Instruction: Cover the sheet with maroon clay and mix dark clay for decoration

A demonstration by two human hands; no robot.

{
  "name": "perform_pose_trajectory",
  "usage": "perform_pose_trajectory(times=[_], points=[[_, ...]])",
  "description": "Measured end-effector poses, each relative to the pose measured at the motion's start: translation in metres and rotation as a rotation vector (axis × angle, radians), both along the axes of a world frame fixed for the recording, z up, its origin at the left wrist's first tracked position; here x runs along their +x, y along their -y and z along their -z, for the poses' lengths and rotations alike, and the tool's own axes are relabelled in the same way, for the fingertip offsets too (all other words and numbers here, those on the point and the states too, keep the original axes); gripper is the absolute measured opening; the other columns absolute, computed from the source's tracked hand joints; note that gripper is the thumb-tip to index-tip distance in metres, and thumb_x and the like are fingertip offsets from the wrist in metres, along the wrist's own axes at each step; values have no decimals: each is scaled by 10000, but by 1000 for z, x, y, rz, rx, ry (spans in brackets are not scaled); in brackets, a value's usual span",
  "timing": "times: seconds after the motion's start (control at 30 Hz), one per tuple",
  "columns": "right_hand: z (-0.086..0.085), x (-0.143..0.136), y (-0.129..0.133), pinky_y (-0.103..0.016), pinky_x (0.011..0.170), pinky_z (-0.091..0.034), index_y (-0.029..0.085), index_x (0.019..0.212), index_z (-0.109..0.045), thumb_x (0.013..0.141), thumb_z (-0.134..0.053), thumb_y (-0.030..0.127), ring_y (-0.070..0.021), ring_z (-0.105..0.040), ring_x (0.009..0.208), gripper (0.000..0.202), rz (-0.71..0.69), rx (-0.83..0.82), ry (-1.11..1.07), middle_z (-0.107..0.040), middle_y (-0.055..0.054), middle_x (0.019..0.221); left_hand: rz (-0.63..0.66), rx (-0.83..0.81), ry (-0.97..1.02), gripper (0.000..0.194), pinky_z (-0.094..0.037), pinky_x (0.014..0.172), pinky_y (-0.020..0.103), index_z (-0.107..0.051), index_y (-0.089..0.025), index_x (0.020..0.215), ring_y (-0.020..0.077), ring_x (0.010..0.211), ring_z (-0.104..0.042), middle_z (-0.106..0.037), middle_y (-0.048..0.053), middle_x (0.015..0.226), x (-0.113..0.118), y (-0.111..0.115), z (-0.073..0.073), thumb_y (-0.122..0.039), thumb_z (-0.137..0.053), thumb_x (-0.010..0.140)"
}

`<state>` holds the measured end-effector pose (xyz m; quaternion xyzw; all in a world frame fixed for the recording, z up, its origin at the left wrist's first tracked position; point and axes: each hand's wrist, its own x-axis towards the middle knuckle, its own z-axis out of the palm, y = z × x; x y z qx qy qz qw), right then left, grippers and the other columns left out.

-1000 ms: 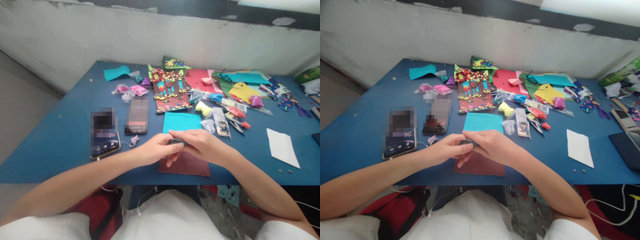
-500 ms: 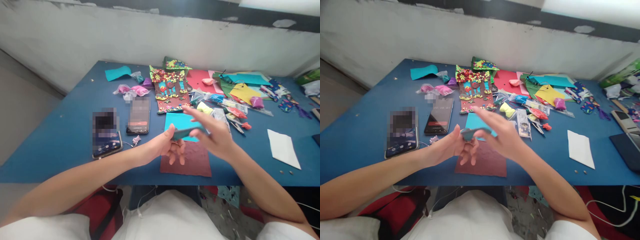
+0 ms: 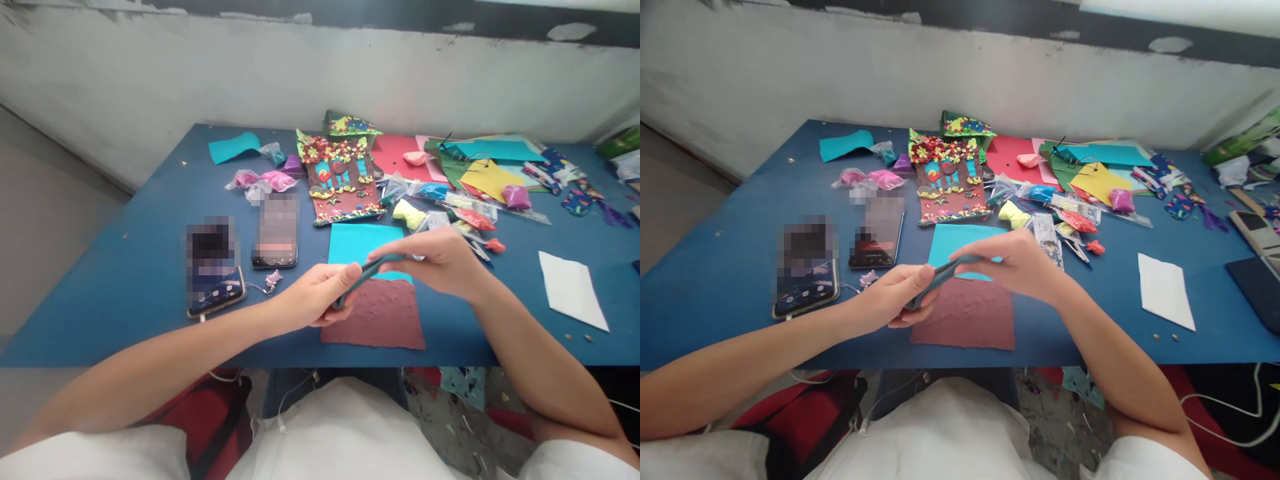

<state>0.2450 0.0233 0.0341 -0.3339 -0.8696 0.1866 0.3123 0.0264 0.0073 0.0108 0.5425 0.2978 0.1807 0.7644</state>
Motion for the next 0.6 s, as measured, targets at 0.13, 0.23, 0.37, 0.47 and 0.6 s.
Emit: perform_pose_trajectory(times=[0.13, 0.23, 0.37, 0.47, 0.6], points=[[0, 2, -3, -237, 584, -548, 215, 990, -761, 881, -661, 285, -143, -715, 678, 163, 314, 111, -198, -783, -32, 850, -110, -104, 56, 596, -204, 398, 200, -400, -199, 732, 45, 378, -278, -329, -90, 546, 3, -2, -5, -788, -444, 810], [7, -12, 5, -302, 784, -600, 224, 1354, -562, 835, -711, 370, -222, -679, 1106, 560, 108, 64, -223, -662, -115, 1289, -139, -160, 98, 630, -254, 456, 211, -393, -205, 796, 63, 445, -360, -417, -62, 632, 5, -1, -7, -833, -429, 772], [19, -30, 16, -329, 1008, -527, 234, 1519, -311, 860, -678, 403, -205, -556, 1288, 773, -167, 14, -58, -570, -114, 1408, -10, -98, 60, 694, -238, 451, 224, -425, -199, 760, 94, 506, -402, -462, -26, 648, 3, 2, -4, -882, -298, 763], [24, -31, 18, -318, 1052, -499, 240, 1483, -389, 932, -592, 326, -180, -580, 1264, 594, -216, 10, -14, -635, -86, 1335, 136, 17, 35, 737, -214, 441, 234, -431, -190, 712, 79, 485, -315, -432, -32, 620, -3, -1, -1, -902, -247, 745], [23, -28, 18, -310, 1060, -496, 182, 1411, -492, 973, -520, 283, -177, -552, 1295, 451, -224, 70, 28, -590, -117, 1383, 285, 220, -107, 768, -318, 484, 232, -533, -164, 756, 91, 535, -386, -488, -8, 658, -11, -8, -4, -906, -341, 701]])
